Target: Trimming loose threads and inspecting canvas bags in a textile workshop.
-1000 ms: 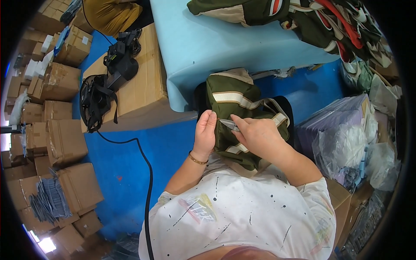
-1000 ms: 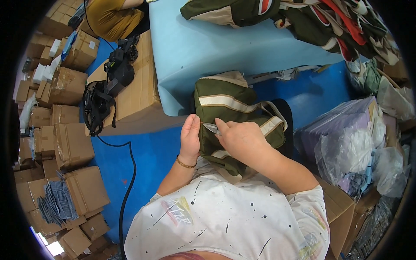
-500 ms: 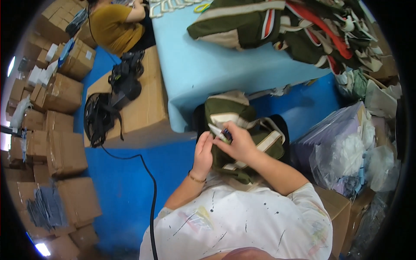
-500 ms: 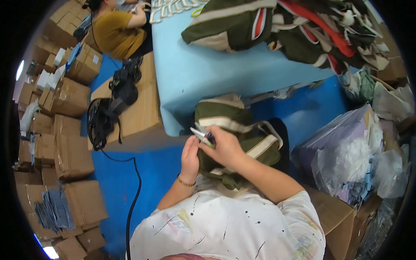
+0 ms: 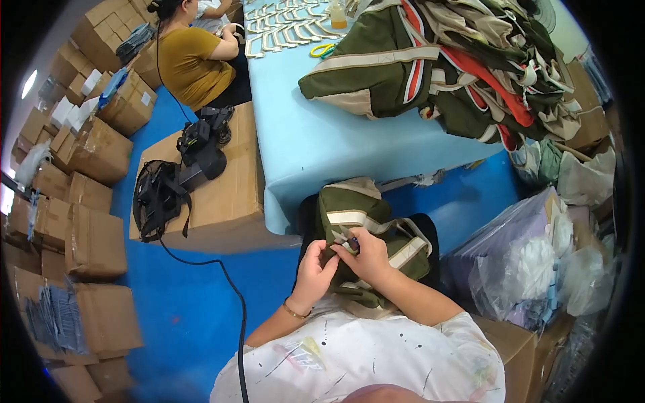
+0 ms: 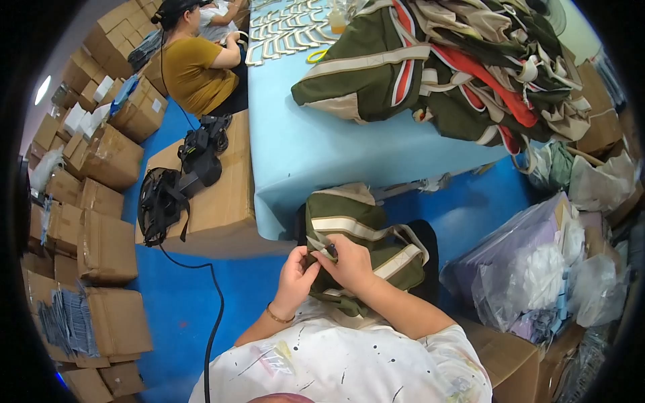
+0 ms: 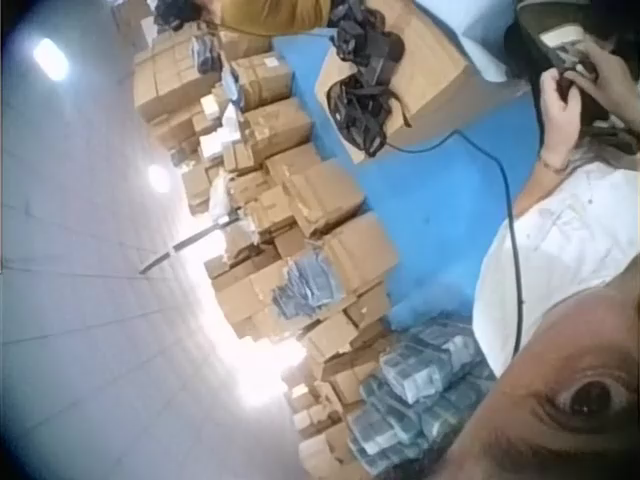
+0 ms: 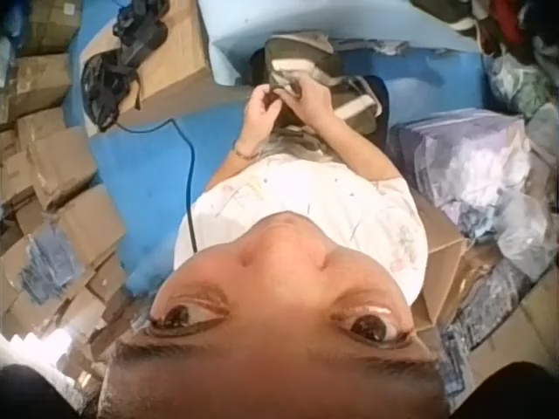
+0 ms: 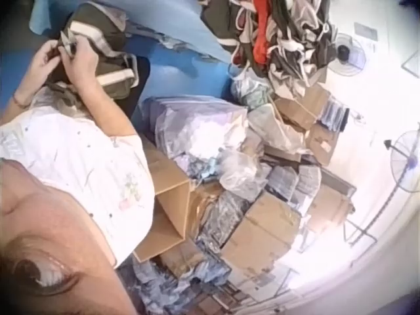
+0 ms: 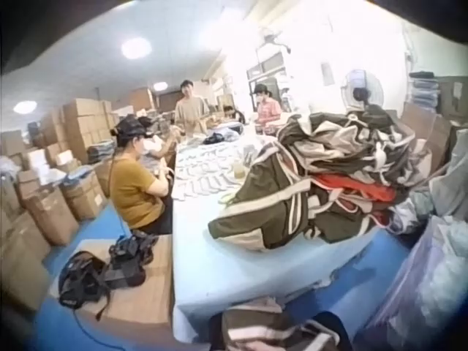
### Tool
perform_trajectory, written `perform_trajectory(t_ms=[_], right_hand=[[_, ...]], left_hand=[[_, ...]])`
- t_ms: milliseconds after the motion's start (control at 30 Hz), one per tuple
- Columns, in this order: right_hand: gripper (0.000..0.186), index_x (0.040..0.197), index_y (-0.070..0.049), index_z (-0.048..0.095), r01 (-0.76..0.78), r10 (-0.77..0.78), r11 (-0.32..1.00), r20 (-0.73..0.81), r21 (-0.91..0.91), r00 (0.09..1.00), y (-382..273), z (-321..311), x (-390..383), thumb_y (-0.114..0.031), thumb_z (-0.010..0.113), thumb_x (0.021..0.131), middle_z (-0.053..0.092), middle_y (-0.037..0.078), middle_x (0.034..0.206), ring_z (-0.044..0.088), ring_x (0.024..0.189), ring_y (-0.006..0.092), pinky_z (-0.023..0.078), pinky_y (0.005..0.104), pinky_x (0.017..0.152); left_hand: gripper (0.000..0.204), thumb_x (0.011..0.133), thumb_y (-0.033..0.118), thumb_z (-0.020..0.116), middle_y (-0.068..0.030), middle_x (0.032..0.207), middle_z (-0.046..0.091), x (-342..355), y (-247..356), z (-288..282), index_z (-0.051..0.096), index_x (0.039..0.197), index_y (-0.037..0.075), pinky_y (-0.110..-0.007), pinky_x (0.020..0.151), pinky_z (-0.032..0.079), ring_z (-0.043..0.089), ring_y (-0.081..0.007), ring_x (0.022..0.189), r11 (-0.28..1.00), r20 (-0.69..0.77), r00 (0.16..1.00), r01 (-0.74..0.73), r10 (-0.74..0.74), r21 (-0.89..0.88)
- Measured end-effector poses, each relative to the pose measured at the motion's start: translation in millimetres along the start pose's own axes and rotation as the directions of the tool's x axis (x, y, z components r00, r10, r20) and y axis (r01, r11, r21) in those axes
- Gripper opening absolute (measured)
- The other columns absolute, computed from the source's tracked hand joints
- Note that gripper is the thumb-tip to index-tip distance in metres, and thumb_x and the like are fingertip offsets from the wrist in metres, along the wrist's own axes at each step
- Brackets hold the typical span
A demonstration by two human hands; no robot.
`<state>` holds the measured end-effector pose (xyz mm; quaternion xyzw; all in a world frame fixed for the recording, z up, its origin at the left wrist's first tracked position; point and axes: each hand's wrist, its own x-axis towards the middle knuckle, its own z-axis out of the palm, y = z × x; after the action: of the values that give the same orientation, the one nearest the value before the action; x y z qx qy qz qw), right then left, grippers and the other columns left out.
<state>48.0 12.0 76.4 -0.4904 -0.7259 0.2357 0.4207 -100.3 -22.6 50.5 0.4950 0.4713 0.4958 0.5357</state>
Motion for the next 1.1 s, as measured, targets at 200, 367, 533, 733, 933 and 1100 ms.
perform_trajectory(t_ms=[200, 367, 533, 733, 933, 1100], right_hand=[[0.027, 0.084, -0.006, 0.055, 0.193, -0.195, 0.981, -0.070, -0.031, 0.978, 5.7, 2.9, 4.3, -0.016, 0.076, 0.072, 0.058, 0.008, 0.066, 0.058, 0.052, 0.0212, 0.046, 0.0298, 0.048], [0.033, 0.095, -0.004, 0.046, -0.095, 0.089, 0.951, 0.035, 0.295, 0.995, 12.0, 13.2, 2.2, -0.013, 0.072, 0.078, 0.061, 0.007, 0.074, 0.057, 0.056, 0.0156, 0.045, 0.0287, 0.049], [0.027, 0.094, -0.006, 0.043, -0.539, 0.326, 0.478, 0.429, 0.694, 0.842, 1.0, -0.4, 8.5, -0.012, 0.067, 0.084, 0.058, 0.002, 0.079, 0.049, 0.055, 0.0047, 0.039, 0.0192, 0.045], [0.029, 0.094, -0.008, 0.043, -0.380, 0.209, 0.570, 0.318, 0.728, 0.925, -3.9, -19.1, 10.7, -0.009, 0.069, 0.081, 0.056, 0.001, 0.083, 0.050, 0.062, 0.0053, 0.041, 0.0188, 0.049], [0.021, 0.090, -0.009, 0.044, -0.093, 0.278, 0.818, -0.250, 0.568, 0.927, 35.4, -93.8, 41.7, -0.005, 0.064, 0.084, 0.058, 0.004, 0.079, 0.045, 0.059, 0.0052, 0.033, 0.0172, 0.046], [0.034, 0.112, -0.003, 0.048, -0.368, 0.335, 0.929, -0.486, 0.029, 0.807, 91.5, -131.6, 44.4, -0.012, 0.066, 0.085, 0.062, 0.005, 0.090, 0.049, 0.062, 0.0043, 0.040, 0.0194, 0.052]], left_hand=[[0.026, 0.085, -0.004, 0.057, -0.0051, 0.103, 0.055, 4.2, 1.6, -3.4, 0.047, 0.108, 0.001, -0.022, 0.078, 0.044, 0.053, -0.0085, 0.092, 0.988, 0.014, 0.999, 0.035, -0.038, 0.151], [0.042, 0.084, -0.005, 0.058, -0.0062, 0.098, 0.052, 3.7, 5.2, 3.6, 0.035, 0.118, 0.003, -0.021, 0.075, 0.044, 0.052, -0.0104, 0.088, 0.995, -0.100, 0.991, -0.082, 0.087, 0.055], [0.035, 0.086, -0.004, 0.057, -0.0061, 0.095, 0.051, 1.6, 18.6, 10.4, 0.038, 0.114, 0.002, -0.022, 0.070, 0.045, 0.053, -0.0101, 0.085, 0.982, -0.183, 0.972, -0.165, 0.146, -0.092], [0.028, 0.086, 0.001, 0.061, -0.0041, 0.089, 0.053, 12.3, -3.2, -1.2, 0.043, 0.107, 0.001, -0.021, 0.069, 0.045, 0.053, -0.0081, 0.082, 0.996, -0.235, 0.969, -0.081, 0.072, -0.031], [0.017, 0.085, 0.002, 0.062, -0.0007, 0.083, 0.054, 18.1, -4.8, -22.6, 0.053, 0.100, 0.001, -0.020, 0.062, 0.041, 0.047, -0.0051, 0.071, 0.992, -0.303, 0.949, -0.052, 0.084, 0.111], [0.017, 0.091, 0.003, 0.051, -0.0051, 0.099, 0.060, 22.2, -15.0, -37.4, 0.053, 0.108, 0.002, -0.024, 0.077, 0.047, 0.057, -0.0100, 0.088, 0.918, -0.199, 0.965, 0.083, -0.171, -0.388]])
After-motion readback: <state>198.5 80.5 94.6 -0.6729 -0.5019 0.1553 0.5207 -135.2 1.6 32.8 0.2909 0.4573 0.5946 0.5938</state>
